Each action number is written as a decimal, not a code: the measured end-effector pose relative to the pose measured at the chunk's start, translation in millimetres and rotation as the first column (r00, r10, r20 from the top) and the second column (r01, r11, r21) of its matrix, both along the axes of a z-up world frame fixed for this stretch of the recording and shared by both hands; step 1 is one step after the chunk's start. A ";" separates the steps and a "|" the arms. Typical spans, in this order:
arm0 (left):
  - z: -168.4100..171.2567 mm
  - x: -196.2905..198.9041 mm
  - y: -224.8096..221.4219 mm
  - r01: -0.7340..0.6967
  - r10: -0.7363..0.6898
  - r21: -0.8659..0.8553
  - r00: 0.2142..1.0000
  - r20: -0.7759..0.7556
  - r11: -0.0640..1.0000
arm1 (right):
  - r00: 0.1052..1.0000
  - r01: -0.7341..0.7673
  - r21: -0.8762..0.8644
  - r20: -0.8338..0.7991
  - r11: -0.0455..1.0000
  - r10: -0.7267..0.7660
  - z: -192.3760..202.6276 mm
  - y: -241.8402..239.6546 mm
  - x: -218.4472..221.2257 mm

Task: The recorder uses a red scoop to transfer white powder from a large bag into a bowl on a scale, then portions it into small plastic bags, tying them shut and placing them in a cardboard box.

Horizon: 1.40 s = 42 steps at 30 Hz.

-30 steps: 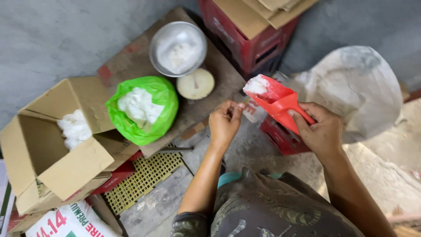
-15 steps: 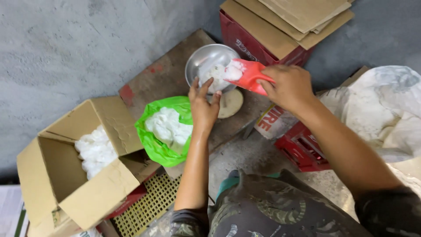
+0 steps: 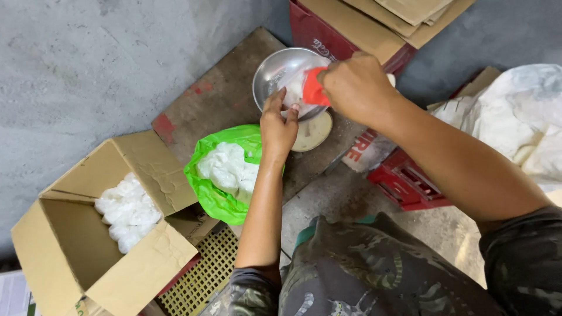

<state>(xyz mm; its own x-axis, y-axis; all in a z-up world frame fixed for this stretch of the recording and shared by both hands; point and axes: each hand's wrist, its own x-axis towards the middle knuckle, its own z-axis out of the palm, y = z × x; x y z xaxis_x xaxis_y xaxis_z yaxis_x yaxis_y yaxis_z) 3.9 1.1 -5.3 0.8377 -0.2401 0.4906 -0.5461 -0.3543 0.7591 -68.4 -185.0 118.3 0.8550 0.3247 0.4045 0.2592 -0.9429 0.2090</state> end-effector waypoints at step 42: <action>-92.2 -197.2 -282.5 0.503 -0.502 0.209 0.863 -0.058 0.839 | 0.535 0.841 0.288 -0.322 0.457 -0.781 -200.9 -295.7 -289.8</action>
